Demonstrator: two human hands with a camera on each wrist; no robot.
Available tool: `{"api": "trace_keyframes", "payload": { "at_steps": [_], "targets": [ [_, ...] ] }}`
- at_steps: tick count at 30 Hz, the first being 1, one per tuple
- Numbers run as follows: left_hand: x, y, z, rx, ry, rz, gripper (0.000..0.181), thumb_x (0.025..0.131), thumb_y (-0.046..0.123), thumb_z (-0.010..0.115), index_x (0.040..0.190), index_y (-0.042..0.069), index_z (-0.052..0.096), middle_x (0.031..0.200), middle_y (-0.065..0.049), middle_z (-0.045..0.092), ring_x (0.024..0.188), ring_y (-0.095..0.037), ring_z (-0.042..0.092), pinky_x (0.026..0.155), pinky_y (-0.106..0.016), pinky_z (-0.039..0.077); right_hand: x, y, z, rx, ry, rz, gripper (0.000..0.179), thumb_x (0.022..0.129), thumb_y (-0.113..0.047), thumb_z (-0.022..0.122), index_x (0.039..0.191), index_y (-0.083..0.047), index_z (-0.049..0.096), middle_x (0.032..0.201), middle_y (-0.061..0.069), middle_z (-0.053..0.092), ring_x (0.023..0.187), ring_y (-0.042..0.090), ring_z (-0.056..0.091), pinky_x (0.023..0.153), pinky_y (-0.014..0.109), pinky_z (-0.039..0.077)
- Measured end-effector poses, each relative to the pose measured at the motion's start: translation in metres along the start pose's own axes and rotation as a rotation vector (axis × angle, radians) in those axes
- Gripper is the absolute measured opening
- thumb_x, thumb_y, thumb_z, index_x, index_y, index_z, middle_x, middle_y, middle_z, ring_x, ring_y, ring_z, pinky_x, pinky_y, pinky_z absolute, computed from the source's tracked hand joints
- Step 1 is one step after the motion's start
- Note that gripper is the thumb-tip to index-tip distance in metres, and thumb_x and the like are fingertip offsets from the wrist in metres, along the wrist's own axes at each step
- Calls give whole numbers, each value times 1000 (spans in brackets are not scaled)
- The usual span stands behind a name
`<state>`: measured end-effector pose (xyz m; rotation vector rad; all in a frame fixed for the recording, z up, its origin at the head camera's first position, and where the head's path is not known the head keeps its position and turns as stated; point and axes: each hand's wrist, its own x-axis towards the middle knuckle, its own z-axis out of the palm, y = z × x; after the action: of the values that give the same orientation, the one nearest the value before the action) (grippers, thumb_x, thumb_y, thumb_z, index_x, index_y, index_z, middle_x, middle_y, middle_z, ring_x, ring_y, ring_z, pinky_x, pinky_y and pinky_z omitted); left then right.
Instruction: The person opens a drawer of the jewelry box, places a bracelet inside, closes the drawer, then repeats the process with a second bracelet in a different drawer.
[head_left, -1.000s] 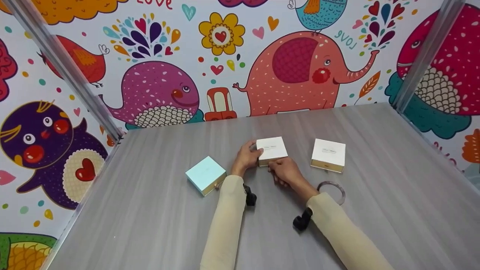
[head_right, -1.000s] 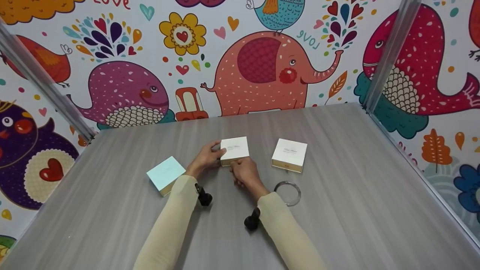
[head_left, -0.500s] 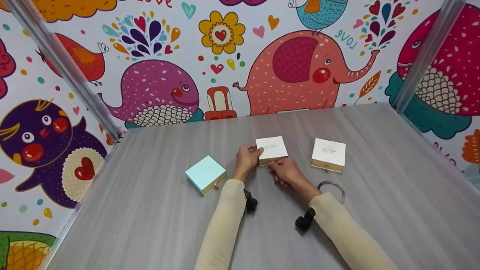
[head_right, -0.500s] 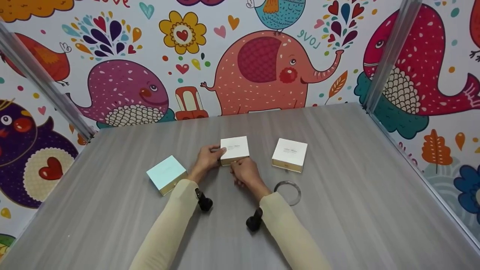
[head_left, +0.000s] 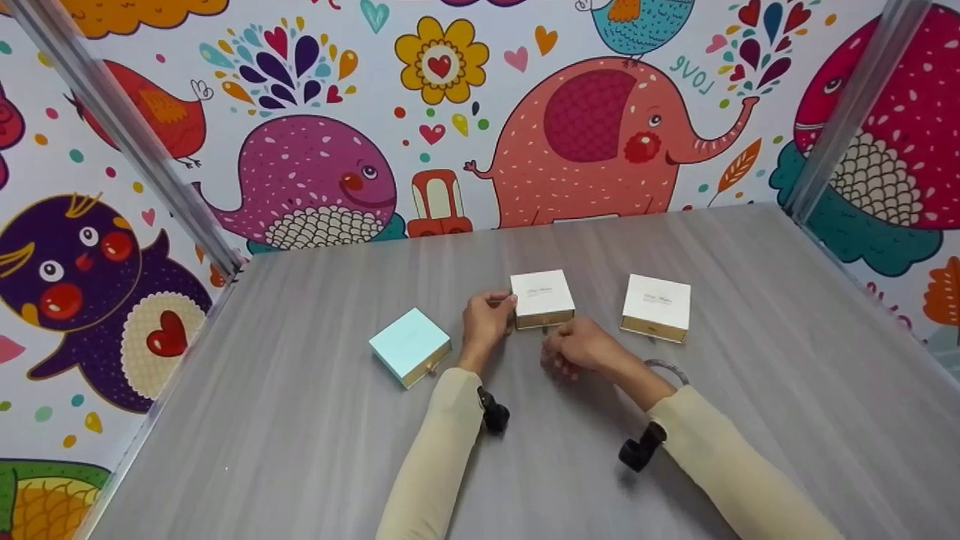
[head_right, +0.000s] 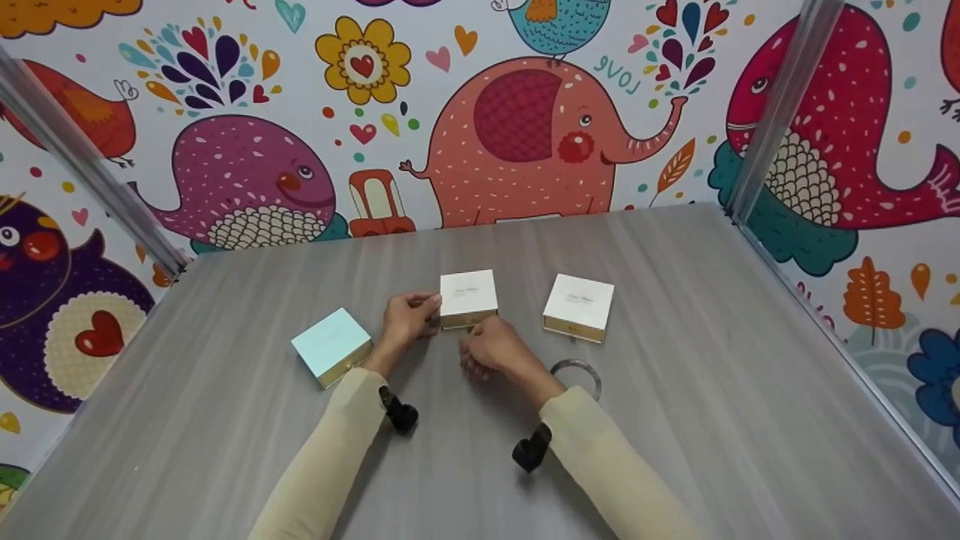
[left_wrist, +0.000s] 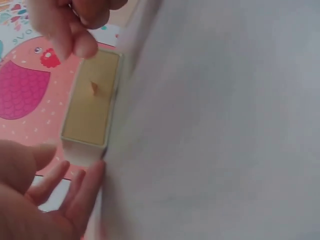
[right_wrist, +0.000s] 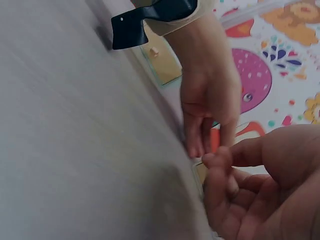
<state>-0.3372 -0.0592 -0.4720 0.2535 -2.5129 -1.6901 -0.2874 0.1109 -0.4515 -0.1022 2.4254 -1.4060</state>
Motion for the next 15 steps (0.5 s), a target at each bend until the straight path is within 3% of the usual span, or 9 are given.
{"api": "trace_keyframes", "payload": {
  "at_steps": [3, 7, 15],
  "targets": [
    [-4, 2, -5, 13, 17, -32, 21, 94, 21, 69, 102, 3, 75, 98, -10, 74, 69, -11, 61, 56, -19, 50, -8, -3, -10, -61, 35, -32, 24, 98, -13, 57, 88, 4, 71, 67, 0, 59, 58, 10, 51, 53, 23, 44],
    [-10, 7, -10, 84, 46, -38, 16, 91, 19, 71, 92, 4, 78, 86, -8, 75, 66, -10, 58, 56, -19, 42, -17, -3, -27, -138, 127, -95, 25, 98, -16, 58, 94, 5, 72, 73, 2, 63, 64, 8, 50, 57, 24, 40],
    [-26, 21, -12, 151, -43, -54, 17, 91, 22, 73, 88, 6, 78, 77, -1, 69, 65, -10, 53, 55, -21, 40, -30, 4, -68, -239, 383, -214, 20, 96, -14, 60, 98, -2, 76, 83, 8, 72, 70, 9, 56, 62, 24, 44]
  ]
}}
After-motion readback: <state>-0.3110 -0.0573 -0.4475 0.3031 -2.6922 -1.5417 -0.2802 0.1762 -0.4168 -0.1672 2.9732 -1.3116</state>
